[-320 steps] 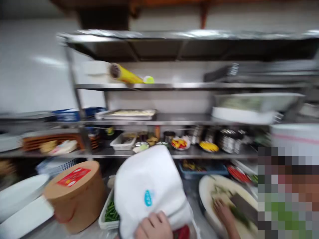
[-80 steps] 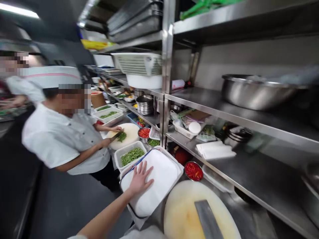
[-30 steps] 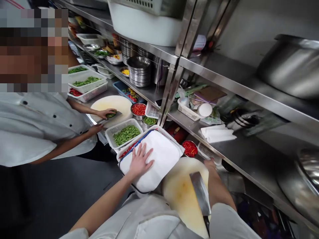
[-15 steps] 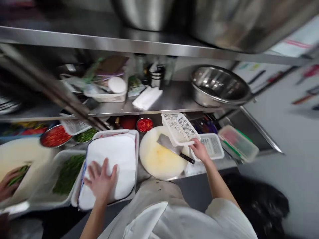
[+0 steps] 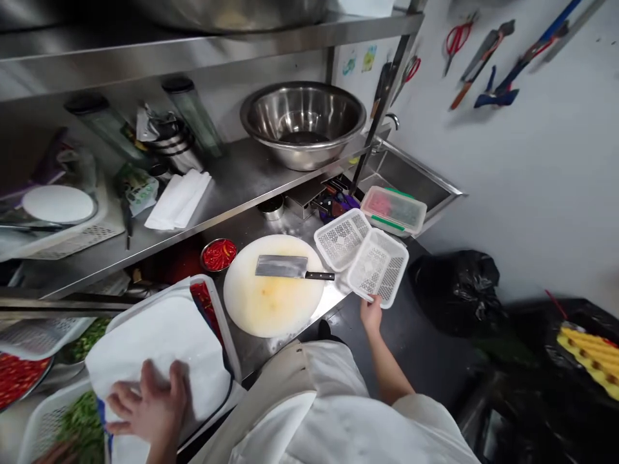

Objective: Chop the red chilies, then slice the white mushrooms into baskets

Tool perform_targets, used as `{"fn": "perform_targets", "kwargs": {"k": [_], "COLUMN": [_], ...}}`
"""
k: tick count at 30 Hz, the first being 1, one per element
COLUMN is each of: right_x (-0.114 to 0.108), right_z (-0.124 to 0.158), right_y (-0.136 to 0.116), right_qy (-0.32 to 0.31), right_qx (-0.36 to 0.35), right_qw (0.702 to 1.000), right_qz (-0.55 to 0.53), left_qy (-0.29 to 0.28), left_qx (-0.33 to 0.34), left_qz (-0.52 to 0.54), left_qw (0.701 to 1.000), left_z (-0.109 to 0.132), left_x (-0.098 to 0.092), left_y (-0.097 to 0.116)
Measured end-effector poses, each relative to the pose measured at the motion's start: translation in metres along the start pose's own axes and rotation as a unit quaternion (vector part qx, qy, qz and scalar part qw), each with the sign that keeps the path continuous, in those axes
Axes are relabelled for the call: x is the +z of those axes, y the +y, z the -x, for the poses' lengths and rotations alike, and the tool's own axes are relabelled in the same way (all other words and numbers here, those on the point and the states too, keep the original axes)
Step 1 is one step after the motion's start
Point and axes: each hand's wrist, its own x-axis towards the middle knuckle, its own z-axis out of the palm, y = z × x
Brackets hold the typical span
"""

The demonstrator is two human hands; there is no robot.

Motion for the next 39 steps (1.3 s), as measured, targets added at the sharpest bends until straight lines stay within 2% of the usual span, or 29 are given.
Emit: {"fn": "perform_targets", "kwargs": {"k": [3, 6, 8, 11, 14, 16, 19, 21, 23, 25, 30, 33, 36, 37, 39], "right_x": [0.015, 0.017, 0.015, 0.012, 0.015, 0.022, 0.037, 0.043, 0.044, 0.039, 0.014, -0.001, -0.015, -0.019, -0.024], "right_z": [-0.018, -0.027, -0.025, -0.018, -0.016, -0.021, -0.034, -0.043, -0.052, -0.059, -0.064, -0.06, -0.056, -0.055, -0.054], "right_y": [-0.01, -0.005, 0.009, 0.035, 0.041, 0.027, -0.009, -0.028, -0.035, -0.031, -0.001, 0.013, 0.021, 0.023, 0.024], "right_qy": [-0.013, -0.011, 0.012, 0.052, 0.035, -0.011, -0.093, -0.126, -0.146, -0.167, -0.204, -0.225, -0.225, -0.218, -0.194], "right_qx": [-0.044, -0.079, -0.059, 0.017, 0.064, 0.052, 0.019, 0.011, 0.004, -0.011, -0.089, -0.119, -0.135, -0.137, -0.136], "right_qw": [0.999, 0.996, 0.997, 0.998, 0.996, 0.996, 0.993, 0.991, 0.988, 0.985, 0.975, 0.967, 0.964, 0.965, 0.969], "right_qz": [-0.012, -0.03, -0.044, -0.023, 0.046, 0.077, 0.067, 0.05, 0.04, 0.036, 0.023, 0.0, -0.04, -0.053, -0.076], "left_qy": [0.022, 0.039, 0.046, 0.05, 0.054, 0.056, 0.059, 0.057, 0.054, 0.053, 0.05, 0.084, 0.118, 0.112, 0.064], "left_qx": [0.008, 0.017, 0.02, 0.014, 0.009, 0.013, 0.018, 0.014, 0.009, 0.004, -0.003, -0.001, -0.035, -0.051, -0.071], "left_qz": [-0.015, -0.025, -0.027, -0.027, -0.034, -0.041, -0.045, -0.046, -0.048, -0.05, -0.065, -0.067, -0.063, -0.064, -0.068], "left_qw": [1.0, 0.999, 0.998, 0.998, 0.998, 0.998, 0.997, 0.997, 0.997, 0.997, 0.997, 0.994, 0.99, 0.99, 0.993], "left_z": [0.002, 0.004, 0.004, 0.004, 0.004, 0.004, 0.003, 0.003, 0.004, 0.004, -0.002, -0.01, -0.015, -0.016, -0.02], "left_x": [0.003, 0.005, 0.005, 0.006, 0.007, 0.007, 0.006, 0.005, 0.005, 0.005, 0.0, -0.009, -0.023, -0.029, -0.043], "left_y": [-0.001, -0.002, -0.003, -0.002, -0.001, 0.0, 0.001, 0.003, 0.005, 0.008, 0.004, -0.007, -0.016, -0.017, -0.016]}}
